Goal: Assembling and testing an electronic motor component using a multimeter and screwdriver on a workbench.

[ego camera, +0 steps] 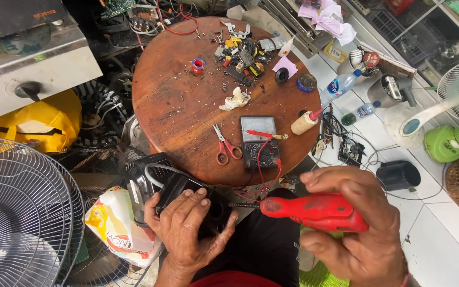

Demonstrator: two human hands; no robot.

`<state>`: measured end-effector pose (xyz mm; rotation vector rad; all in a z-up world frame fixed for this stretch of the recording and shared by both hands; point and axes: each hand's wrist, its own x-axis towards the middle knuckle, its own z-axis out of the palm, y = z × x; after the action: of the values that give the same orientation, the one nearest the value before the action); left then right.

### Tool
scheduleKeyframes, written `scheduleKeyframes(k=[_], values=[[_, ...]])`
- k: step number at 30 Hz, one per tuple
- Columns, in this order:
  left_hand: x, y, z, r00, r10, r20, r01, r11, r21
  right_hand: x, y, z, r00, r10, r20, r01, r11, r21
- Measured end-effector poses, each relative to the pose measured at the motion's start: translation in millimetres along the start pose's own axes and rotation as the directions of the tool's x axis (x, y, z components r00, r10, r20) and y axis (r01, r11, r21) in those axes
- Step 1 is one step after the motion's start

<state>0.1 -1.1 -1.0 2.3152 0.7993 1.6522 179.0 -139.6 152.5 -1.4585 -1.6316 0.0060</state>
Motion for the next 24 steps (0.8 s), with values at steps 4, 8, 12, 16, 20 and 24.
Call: scheduleKeyframes(k=[4, 8, 12, 16, 20, 24], values=[[0, 0, -1, 1.000, -0.005, 0.011, 0.005, 1.000, 0.000, -7, -6, 1, 0.998, 0.070, 0.004, -0.070, 0.988, 0.138], [0, 0, 2, 1.000, 0.001, 0.005, -0.002, 1.000, 0.006, -2, -25, 1, 0.995, 0.095, -0.035, -0.096, 0.995, -0.037], [0, 2, 1, 1.000, -0.013, 0.011, 0.013, 1.000, 0.012, -5, 2, -9, 0.990, -0.126, -0.059, 0.095, 0.920, -0.379], [-1, 2, 0, 1.000, -0.014, 0.010, 0.014, 1.000, 0.013, -1, -7, -8, 0.998, -0.025, 0.054, 0.031, 0.993, -0.116], [1, 2, -1, 1.000, -0.014, 0.017, 0.014, 1.000, 0.015, -4, -3, -6, 1.000, 0.016, 0.005, -0.015, 0.987, -0.159], [0, 0, 1, 1.000, -0.016, 0.009, 0.015, 1.000, 0.012, 3, -37, 6, 0.982, 0.187, -0.001, -0.184, 0.968, 0.169]])
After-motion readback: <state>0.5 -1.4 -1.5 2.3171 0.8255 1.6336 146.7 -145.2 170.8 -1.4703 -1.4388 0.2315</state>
